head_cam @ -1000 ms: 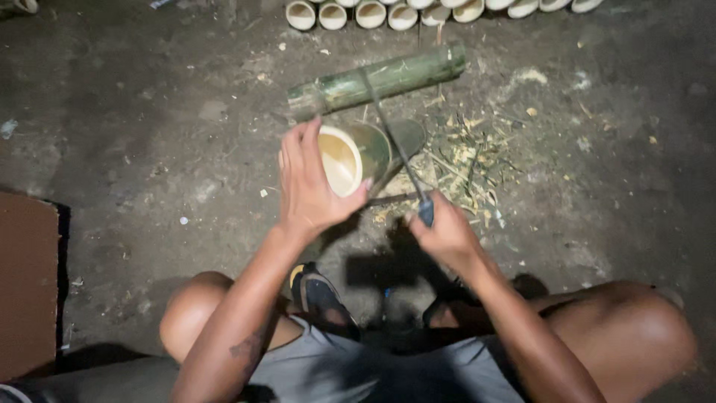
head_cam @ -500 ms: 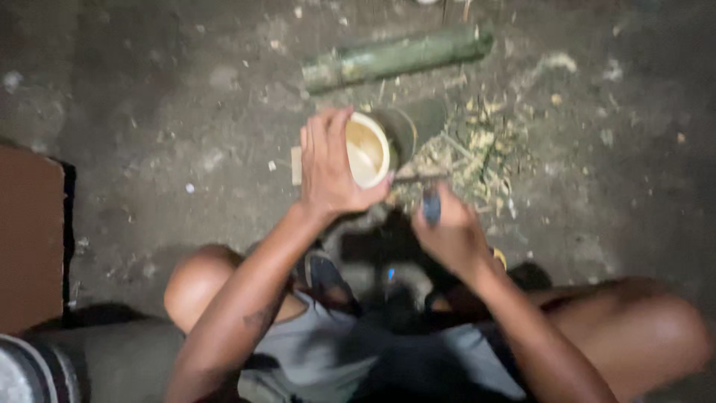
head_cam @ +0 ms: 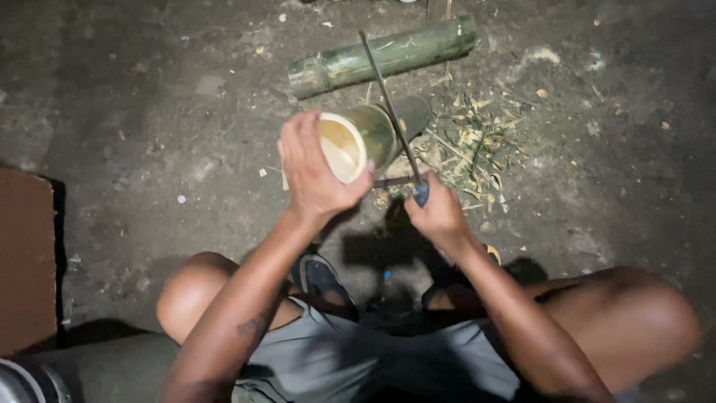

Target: The person sits on the floor and uses a hand saw to cut a bamboo stalk into short cylindrical segments. The person holds the bamboo with one hand and saws with the other, rotating the stalk as needed. Cut pieces are placed on the floor nearby.

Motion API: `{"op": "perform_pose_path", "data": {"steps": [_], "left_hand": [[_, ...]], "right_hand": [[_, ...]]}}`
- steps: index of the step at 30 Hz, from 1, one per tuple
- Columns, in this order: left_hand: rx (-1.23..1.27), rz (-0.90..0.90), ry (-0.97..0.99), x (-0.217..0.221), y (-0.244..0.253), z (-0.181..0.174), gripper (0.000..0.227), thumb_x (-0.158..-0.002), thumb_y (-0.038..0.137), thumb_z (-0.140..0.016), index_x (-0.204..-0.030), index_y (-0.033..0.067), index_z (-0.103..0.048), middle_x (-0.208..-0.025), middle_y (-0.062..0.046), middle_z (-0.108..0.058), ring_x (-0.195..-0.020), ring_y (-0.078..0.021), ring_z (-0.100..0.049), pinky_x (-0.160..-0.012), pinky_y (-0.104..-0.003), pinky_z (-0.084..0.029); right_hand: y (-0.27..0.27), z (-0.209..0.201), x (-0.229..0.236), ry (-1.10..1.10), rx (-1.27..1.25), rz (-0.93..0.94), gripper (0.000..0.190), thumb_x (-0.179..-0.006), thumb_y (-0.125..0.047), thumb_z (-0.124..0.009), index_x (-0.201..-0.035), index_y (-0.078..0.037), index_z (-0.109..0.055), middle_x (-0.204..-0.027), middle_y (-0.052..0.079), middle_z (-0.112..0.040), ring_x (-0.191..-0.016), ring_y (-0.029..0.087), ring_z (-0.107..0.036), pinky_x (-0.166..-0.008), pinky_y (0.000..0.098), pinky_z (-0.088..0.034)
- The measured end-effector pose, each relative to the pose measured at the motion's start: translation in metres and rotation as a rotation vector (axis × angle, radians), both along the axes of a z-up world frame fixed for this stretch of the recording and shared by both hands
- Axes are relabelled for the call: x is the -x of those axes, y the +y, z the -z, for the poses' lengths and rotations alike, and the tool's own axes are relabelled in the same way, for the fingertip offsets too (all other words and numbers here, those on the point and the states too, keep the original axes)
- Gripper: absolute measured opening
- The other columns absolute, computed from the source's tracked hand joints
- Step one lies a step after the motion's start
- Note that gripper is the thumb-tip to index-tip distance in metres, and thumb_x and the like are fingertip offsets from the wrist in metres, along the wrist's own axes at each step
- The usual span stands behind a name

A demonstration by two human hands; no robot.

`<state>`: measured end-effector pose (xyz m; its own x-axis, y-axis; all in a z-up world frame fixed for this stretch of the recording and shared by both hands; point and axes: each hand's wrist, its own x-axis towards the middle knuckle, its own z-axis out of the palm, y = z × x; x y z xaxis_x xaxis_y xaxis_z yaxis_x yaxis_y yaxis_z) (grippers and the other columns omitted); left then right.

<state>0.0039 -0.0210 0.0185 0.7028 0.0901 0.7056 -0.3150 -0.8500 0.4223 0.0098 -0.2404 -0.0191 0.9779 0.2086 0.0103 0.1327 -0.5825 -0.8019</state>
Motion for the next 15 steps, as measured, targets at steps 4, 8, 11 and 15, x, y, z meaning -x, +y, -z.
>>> {"op": "perform_pose_path", "data": {"steps": [4, 8, 11, 15], "left_hand": [[0.058, -0.065, -0.014, -0.007, 0.005, 0.002, 0.092, -0.074, 0.040, -0.086, -0.142, -0.0017, -0.042, -0.131, -0.025, -0.048, -0.123, -0.0437, -0.050, -0.106, -0.054, -0.041], [0.055, -0.050, 0.006, -0.004, 0.013, 0.009, 0.092, -0.073, 0.039, -0.085, -0.142, -0.0023, -0.041, -0.132, -0.025, -0.048, -0.124, -0.0433, -0.050, -0.106, -0.054, -0.041], [0.053, -0.062, -0.020, -0.004, 0.012, 0.007, 0.093, -0.073, 0.041, -0.086, -0.142, -0.0024, -0.042, -0.133, -0.024, -0.049, -0.125, -0.0424, -0.049, -0.106, -0.053, -0.041], [0.070, -0.110, -0.004, -0.024, 0.005, -0.002, 0.093, -0.073, 0.049, -0.081, -0.138, -0.0061, -0.042, -0.124, -0.026, -0.047, -0.119, -0.0419, -0.049, -0.099, -0.055, -0.039]], "right_hand": [[-0.002, 0.011, 0.000, -0.096, 0.026, -0.065, 0.028, -0.081, -0.017, -0.071, -0.103, 0.000, -0.062, -0.074, 0.023, -0.067, -0.075, 0.043, -0.069, -0.063, 0.0483, -0.053], [-0.010, 0.044, -0.004, -0.085, 0.090, -0.072, 0.039, -0.081, -0.021, -0.071, -0.112, 0.002, -0.060, -0.081, 0.026, -0.067, -0.080, 0.045, -0.068, -0.068, 0.0505, -0.054], [-0.020, 0.058, -0.045, 0.201, 0.410, 0.050, 0.034, -0.081, -0.023, -0.070, -0.107, -0.001, -0.065, -0.090, 0.026, -0.070, -0.087, 0.045, -0.070, -0.074, 0.0538, -0.053], [-0.021, 0.058, -0.060, 0.029, 0.226, -0.003, 0.033, -0.077, -0.020, -0.073, -0.101, 0.002, -0.064, -0.087, 0.027, -0.071, -0.086, 0.043, -0.070, -0.077, 0.0504, -0.054]]}}
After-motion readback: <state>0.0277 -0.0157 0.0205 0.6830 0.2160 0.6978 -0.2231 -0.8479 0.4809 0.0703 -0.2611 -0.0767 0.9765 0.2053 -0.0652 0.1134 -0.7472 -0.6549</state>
